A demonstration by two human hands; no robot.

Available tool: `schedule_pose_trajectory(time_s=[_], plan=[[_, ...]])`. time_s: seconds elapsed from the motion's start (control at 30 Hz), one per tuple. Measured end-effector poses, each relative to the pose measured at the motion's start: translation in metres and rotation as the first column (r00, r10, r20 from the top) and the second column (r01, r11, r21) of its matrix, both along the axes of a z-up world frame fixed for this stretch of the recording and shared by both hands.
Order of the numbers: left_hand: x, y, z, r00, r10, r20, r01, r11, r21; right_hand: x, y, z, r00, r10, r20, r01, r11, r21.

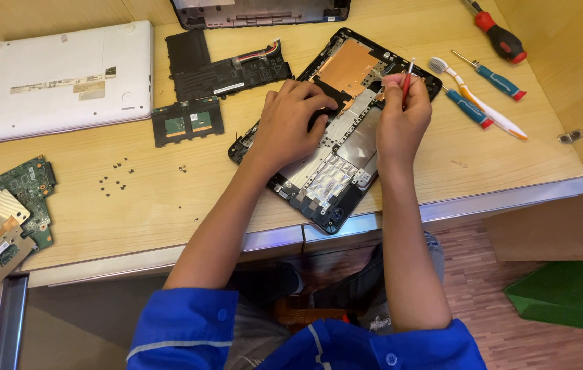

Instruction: The person is carefully cleaning and adjusting the internal components of a laptop, specifically focusing on the hard drive bracket area and ribbon cable connections.

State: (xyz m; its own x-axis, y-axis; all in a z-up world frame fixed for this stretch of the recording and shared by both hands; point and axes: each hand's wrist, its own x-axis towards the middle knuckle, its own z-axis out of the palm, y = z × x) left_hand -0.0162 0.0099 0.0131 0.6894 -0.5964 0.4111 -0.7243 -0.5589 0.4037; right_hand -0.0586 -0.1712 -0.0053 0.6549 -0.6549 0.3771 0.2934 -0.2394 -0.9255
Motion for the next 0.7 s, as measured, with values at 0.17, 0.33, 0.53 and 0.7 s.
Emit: schedule_pose_trajectory(time_s=[0.17,0.33,0.53,0.7], plan=[[0.003,-0.001,-0.004,1.0,0.006,0.004,-0.005,1.0,-0.017,-0.008,0.005,0.007,0.997,0.06,-0.049,-0.062,0.997,-0.05],[0.002,-0.003,-0.001,0.999,0.041,-0.002,-0.041,0.981,-0.188,-0.008,0.008,0.008,0.982,0.145,-0.121,-0.159,0.98,-0.123],[-0.001,-0.002,0.002,0.998,0.013,0.053,0.002,0.959,-0.285,-0.013,0.01,0.01,0.953,0.239,-0.184,-0.269,0.949,-0.163],[0.004,-0.002,-0.001,0.996,-0.017,0.084,0.043,0.945,-0.323,-0.01,0.006,0.002,0.944,0.26,-0.204,-0.301,0.932,-0.204]])
